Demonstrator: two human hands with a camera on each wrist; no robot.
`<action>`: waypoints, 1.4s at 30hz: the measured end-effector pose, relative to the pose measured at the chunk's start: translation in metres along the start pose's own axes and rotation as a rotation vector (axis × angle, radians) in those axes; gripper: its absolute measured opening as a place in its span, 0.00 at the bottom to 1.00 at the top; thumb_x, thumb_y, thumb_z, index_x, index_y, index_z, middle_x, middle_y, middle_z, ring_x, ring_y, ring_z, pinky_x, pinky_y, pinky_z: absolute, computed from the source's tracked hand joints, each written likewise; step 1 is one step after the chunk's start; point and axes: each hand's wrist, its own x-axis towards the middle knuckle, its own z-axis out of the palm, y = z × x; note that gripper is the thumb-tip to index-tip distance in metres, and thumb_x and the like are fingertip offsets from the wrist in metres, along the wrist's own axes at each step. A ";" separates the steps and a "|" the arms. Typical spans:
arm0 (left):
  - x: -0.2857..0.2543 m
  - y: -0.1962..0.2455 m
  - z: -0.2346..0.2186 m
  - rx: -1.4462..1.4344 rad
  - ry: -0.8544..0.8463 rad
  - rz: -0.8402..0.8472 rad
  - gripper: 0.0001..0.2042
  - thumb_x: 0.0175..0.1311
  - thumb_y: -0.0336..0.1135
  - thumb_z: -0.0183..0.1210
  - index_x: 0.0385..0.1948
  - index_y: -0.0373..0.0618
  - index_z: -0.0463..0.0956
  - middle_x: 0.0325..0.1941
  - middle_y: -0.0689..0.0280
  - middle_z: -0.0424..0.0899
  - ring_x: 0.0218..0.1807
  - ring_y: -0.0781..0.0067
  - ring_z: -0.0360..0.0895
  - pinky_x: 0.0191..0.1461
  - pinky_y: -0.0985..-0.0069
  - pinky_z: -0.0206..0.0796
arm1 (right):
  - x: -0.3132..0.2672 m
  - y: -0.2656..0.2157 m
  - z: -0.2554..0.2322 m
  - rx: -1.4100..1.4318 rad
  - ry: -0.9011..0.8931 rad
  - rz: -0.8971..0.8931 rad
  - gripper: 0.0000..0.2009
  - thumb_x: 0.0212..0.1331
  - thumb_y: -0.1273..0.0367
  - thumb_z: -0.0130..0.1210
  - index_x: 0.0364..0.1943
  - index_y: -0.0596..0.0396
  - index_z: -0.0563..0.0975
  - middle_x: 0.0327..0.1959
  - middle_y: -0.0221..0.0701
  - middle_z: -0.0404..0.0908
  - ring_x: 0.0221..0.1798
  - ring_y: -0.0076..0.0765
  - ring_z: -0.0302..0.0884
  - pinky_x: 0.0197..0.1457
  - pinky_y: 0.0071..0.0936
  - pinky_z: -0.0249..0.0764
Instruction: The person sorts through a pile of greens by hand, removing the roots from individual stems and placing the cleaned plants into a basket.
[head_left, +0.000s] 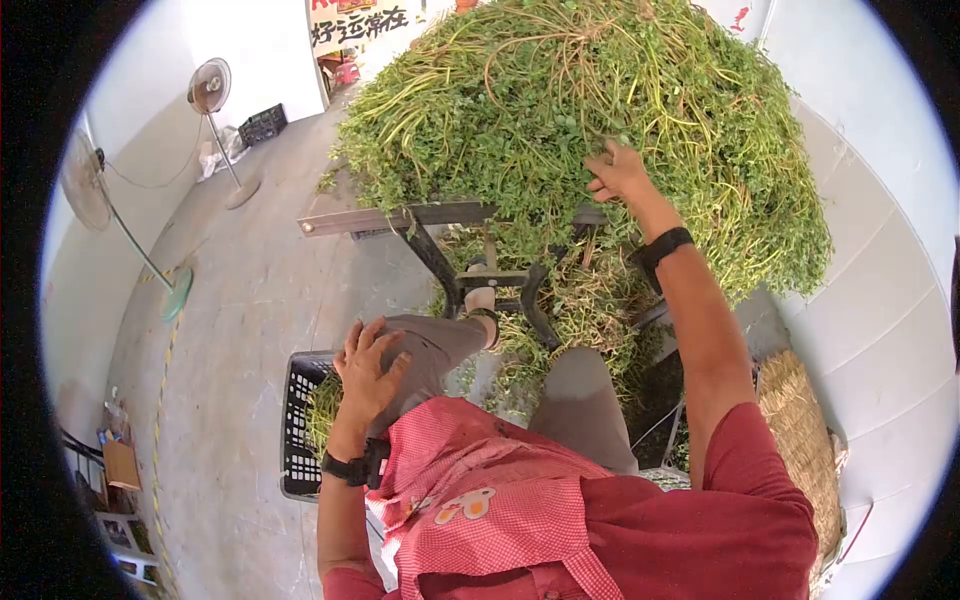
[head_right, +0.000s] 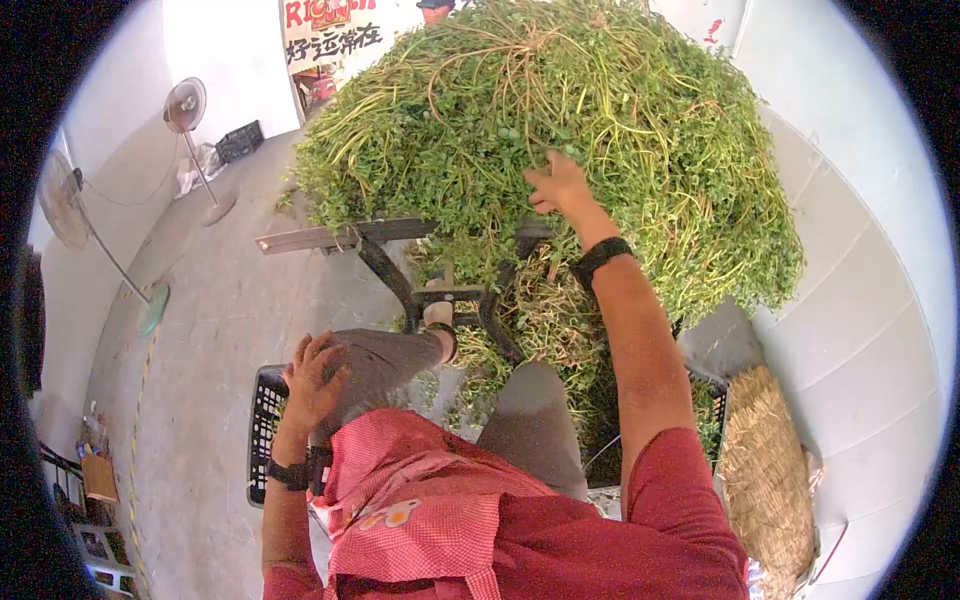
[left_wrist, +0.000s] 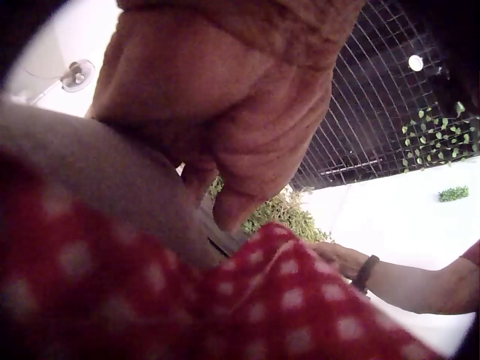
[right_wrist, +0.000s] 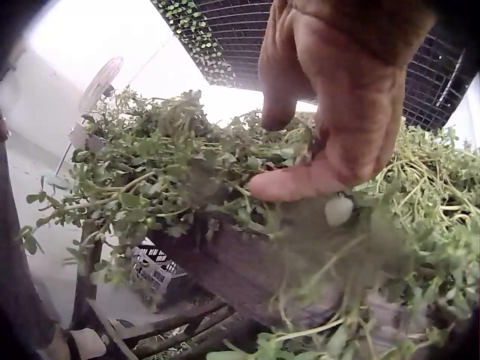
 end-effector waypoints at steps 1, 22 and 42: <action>-0.001 -0.001 0.000 -0.001 0.000 -0.001 0.18 0.54 0.45 0.56 0.48 0.58 0.74 0.63 0.66 0.64 0.68 0.52 0.49 0.62 0.45 0.39 | 0.001 0.002 0.002 -0.001 -0.001 0.000 0.31 0.56 0.62 0.55 0.60 0.67 0.60 0.31 0.43 0.80 0.22 0.31 0.78 0.22 0.25 0.75; -0.001 0.011 -0.002 -0.038 0.012 0.030 0.17 0.52 0.42 0.58 0.46 0.56 0.76 0.62 0.67 0.65 0.68 0.52 0.50 0.63 0.45 0.38 | -0.026 0.001 -0.038 -0.338 0.187 -0.169 0.22 0.55 0.54 0.54 0.39 0.62 0.79 0.27 0.44 0.80 0.30 0.37 0.79 0.35 0.34 0.76; -0.002 0.019 -0.006 -0.042 0.032 0.026 0.15 0.51 0.39 0.58 0.43 0.56 0.77 0.61 0.67 0.66 0.68 0.53 0.50 0.65 0.48 0.36 | 0.071 -0.053 0.015 0.943 0.293 0.063 0.09 0.53 0.66 0.60 0.33 0.53 0.74 0.24 0.29 0.72 0.25 0.30 0.73 0.28 0.34 0.79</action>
